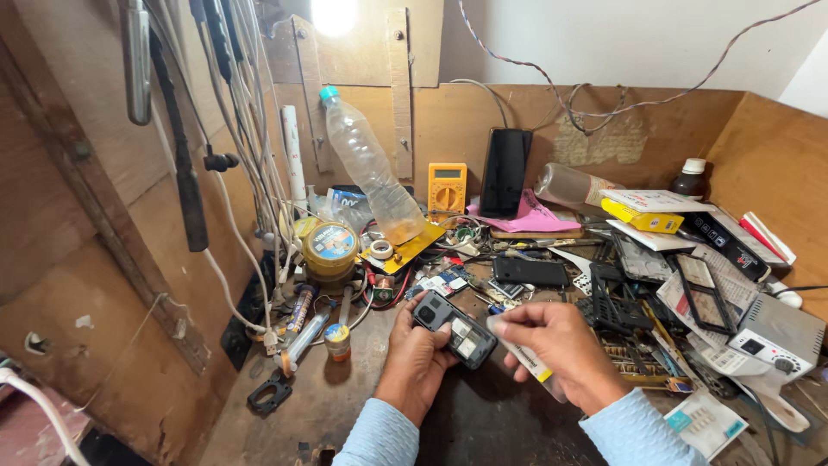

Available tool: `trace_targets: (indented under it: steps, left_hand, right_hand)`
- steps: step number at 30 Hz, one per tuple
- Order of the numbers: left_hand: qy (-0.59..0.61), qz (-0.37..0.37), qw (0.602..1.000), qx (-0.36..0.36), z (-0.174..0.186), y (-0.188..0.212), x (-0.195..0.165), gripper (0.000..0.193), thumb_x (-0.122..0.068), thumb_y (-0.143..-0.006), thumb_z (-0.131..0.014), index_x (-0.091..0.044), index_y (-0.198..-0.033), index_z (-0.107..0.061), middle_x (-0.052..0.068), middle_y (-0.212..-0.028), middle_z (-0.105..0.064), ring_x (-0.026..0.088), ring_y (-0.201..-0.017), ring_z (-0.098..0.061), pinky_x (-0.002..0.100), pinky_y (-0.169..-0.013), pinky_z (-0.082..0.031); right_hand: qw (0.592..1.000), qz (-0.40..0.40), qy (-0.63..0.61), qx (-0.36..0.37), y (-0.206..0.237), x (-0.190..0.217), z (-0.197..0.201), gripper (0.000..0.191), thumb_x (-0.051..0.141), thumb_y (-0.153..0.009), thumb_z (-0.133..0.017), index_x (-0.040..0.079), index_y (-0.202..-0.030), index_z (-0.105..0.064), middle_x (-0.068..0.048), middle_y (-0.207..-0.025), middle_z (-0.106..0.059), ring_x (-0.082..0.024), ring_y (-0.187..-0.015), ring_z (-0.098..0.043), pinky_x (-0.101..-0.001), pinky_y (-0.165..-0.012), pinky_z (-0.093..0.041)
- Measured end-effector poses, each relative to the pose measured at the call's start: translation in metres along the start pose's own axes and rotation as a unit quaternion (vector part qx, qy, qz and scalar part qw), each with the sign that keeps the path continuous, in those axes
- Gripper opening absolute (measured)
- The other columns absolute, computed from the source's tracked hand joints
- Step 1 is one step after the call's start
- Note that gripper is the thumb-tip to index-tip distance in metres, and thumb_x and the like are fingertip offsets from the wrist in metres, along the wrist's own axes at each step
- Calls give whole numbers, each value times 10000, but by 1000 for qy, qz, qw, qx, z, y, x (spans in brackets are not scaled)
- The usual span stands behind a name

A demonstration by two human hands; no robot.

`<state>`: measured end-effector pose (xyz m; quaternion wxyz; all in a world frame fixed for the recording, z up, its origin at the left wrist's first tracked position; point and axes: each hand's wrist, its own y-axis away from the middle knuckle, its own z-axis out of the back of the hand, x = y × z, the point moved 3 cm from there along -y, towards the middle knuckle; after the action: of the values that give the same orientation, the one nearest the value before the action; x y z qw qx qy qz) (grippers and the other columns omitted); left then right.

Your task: The person uses a small blue tool to pry and adjust components inside a disassembled mobile phone on a cluttered workbench. They repeatedly insert the tool into the phone's interior, reposition the device, and handle a small black plastic part before continuing to work on the phone's internal assembly.

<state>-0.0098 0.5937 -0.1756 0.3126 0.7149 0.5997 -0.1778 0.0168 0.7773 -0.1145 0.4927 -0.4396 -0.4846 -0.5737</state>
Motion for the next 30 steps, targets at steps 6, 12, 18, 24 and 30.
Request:
trace_targets:
  steps: [6,12,18,24,30]
  left_hand:
    - [85,-28,996,-25,3,0,6,693,208,-807,-462,-159,-1394,-444,149,-1216,-610,320,-1022,-679,534,-810,-616]
    - [123,-71,990,-20,-5,4,16,638,170,-815,-446,-117,-1385,-463,184,-1238,-632,339,-1039,-686,526,-804,-621]
    - [145,-69,984,-82,-8,4,22,666,188,-827,-437,-149,-1402,-431,186,-1259,-602,328,-1045,-675,545,-817,-614]
    - [136,-89,982,-94,-13,-3,28,661,193,-848,-452,-165,-1403,-435,155,-1273,-604,314,-1053,-676,509,-809,-619]
    - [137,-107,980,-100,-14,-5,28,655,200,-843,-458,-164,-1388,-448,150,-1267,-598,307,-1038,-666,512,-799,-617]
  right_hand:
    - [992,28,-109,-62,19,-15,1,264,97,-847,-759,-88,-1032,-719,-152,-714,-708,-212,-513,-675,-332,-424,-546]
    - [983,107,-109,-106,36,-26,-13,261,133,-853,-749,-75,-1010,-730,-118,-696,-701,-187,-514,-692,-333,-425,-582]
    - [980,131,-70,-136,41,-20,-20,242,148,-875,-733,-66,-989,-733,-119,-674,-710,-175,-517,-706,-322,-428,-593]
    - [974,148,-50,-162,36,-23,-20,221,139,-872,-738,-62,-962,-728,-121,-649,-718,-165,-488,-697,-319,-410,-584]
    - [967,153,-25,-204,33,-25,-27,188,117,-876,-736,-60,-940,-722,-118,-641,-712,-165,-484,-694,-319,-402,-567]
